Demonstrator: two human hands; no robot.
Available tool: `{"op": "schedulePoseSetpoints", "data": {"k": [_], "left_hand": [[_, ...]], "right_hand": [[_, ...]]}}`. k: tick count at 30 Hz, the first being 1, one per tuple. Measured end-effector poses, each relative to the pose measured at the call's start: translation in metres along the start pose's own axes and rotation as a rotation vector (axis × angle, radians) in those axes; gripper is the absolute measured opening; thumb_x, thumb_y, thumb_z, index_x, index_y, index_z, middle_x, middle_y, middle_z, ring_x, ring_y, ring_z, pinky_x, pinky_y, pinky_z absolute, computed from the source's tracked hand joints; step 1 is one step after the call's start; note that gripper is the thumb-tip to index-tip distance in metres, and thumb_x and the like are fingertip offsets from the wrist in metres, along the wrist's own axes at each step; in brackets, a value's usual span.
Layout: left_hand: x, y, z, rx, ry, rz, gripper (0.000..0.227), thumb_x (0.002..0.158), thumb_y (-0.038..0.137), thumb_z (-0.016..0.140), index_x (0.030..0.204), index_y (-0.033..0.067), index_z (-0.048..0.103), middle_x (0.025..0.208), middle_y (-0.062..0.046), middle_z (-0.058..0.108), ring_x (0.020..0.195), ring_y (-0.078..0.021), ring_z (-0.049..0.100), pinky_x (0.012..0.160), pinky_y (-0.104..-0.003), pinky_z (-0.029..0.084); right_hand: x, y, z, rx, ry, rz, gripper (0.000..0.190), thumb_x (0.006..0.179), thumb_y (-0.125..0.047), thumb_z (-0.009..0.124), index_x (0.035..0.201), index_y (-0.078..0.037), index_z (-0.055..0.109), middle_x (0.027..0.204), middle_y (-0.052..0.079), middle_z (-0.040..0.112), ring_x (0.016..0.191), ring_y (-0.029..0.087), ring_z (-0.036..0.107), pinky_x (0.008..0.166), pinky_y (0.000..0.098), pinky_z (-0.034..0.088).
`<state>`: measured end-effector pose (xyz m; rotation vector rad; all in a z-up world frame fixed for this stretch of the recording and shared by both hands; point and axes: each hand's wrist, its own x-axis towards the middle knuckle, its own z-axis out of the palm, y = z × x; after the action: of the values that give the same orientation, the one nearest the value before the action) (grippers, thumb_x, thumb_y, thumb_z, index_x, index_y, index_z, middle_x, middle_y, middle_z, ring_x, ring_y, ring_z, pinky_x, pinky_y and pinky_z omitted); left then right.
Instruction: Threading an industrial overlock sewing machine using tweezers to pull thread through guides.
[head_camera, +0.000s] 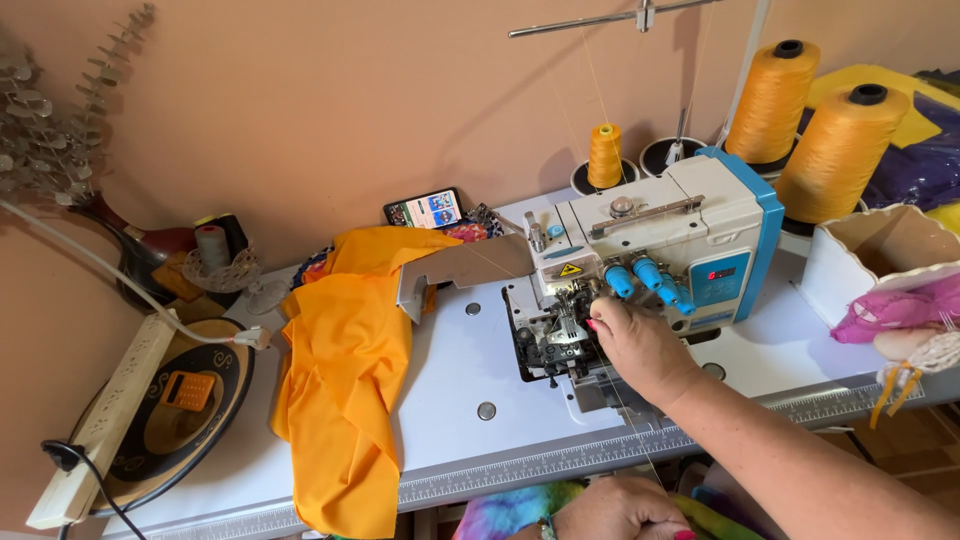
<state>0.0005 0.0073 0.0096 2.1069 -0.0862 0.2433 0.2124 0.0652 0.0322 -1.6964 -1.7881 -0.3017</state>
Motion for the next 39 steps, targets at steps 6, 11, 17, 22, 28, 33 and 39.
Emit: {"op": "schedulePoseSetpoints", "data": {"k": [6, 11, 17, 22, 28, 33, 39], "left_hand": [[0.001, -0.005, 0.002, 0.012, 0.010, 0.017, 0.031, 0.115, 0.039, 0.051, 0.112, 0.0148, 0.070, 0.102, -0.004, 0.070, 0.092, -0.0216, 0.067, 0.087, -0.034, 0.054], [0.001, -0.002, 0.001, -0.013, -0.005, -0.024, 0.031, 0.117, 0.038, 0.050, 0.109, 0.0146, 0.069, 0.100, -0.004, 0.068, 0.092, -0.0202, 0.065, 0.085, -0.034, 0.052], [0.003, -0.004, 0.001, -0.017, 0.021, 0.004, 0.034, 0.116, 0.040, 0.049, 0.108, 0.0138, 0.069, 0.099, -0.005, 0.069, 0.090, -0.0212, 0.066, 0.084, -0.034, 0.053], [0.004, -0.006, 0.003, -0.039, 0.001, 0.007, 0.031, 0.117, 0.036, 0.051, 0.109, 0.0125, 0.069, 0.101, -0.006, 0.069, 0.092, -0.0220, 0.065, 0.088, -0.035, 0.053], [0.010, 0.003, 0.002, 0.011, -0.016, 0.001, 0.032, 0.117, 0.039, 0.048, 0.109, 0.0155, 0.068, 0.098, -0.004, 0.068, 0.090, -0.0216, 0.064, 0.085, -0.034, 0.051], [0.029, 0.028, 0.001, 0.062, 0.009, 0.004, 0.028, 0.115, 0.033, 0.051, 0.107, 0.0125, 0.069, 0.101, -0.006, 0.070, 0.094, -0.0249, 0.067, 0.083, -0.038, 0.053], [0.045, 0.000, 0.024, 0.217, 0.191, 0.046, 0.018, 0.110, 0.026, 0.061, 0.107, 0.0116, 0.071, 0.102, -0.010, 0.070, 0.092, -0.0302, 0.071, 0.081, -0.039, 0.056]], "right_hand": [[0.004, -0.005, -0.009, -0.002, -0.092, -0.006, 0.013, 0.104, -0.014, 0.055, 0.098, -0.014, 0.043, 0.066, 0.005, 0.056, 0.052, 0.022, 0.056, 0.041, 0.0351, 0.045], [0.006, -0.004, -0.009, 0.025, -0.132, -0.008, 0.015, 0.103, -0.019, 0.059, 0.102, -0.014, 0.044, 0.067, 0.005, 0.061, 0.053, 0.023, 0.064, 0.038, 0.0370, 0.049], [0.004, -0.004, -0.011, 0.036, -0.067, 0.012, 0.014, 0.101, -0.017, 0.060, 0.102, -0.015, 0.046, 0.070, 0.006, 0.060, 0.054, 0.027, 0.060, 0.040, 0.0401, 0.041], [-0.002, -0.005, -0.012, 0.109, 0.053, -0.020, 0.013, 0.098, -0.011, 0.064, 0.103, -0.011, 0.053, 0.072, 0.006, 0.066, 0.064, 0.022, 0.067, 0.050, 0.0348, 0.054], [-0.007, -0.007, -0.020, 0.170, 0.031, 0.013, 0.010, 0.099, -0.012, 0.062, 0.103, -0.012, 0.053, 0.070, 0.004, 0.066, 0.061, 0.021, 0.066, 0.053, 0.0343, 0.053], [-0.016, -0.007, -0.029, 0.196, -0.005, 0.043, 0.011, 0.098, -0.014, 0.063, 0.100, -0.013, 0.053, 0.073, 0.005, 0.069, 0.064, 0.025, 0.069, 0.052, 0.0390, 0.050], [-0.037, -0.003, -0.040, 0.339, 0.001, 0.208, 0.015, 0.091, -0.014, 0.069, 0.101, -0.015, 0.058, 0.083, 0.002, 0.077, 0.071, 0.020, 0.077, 0.054, 0.0345, 0.054]]}}
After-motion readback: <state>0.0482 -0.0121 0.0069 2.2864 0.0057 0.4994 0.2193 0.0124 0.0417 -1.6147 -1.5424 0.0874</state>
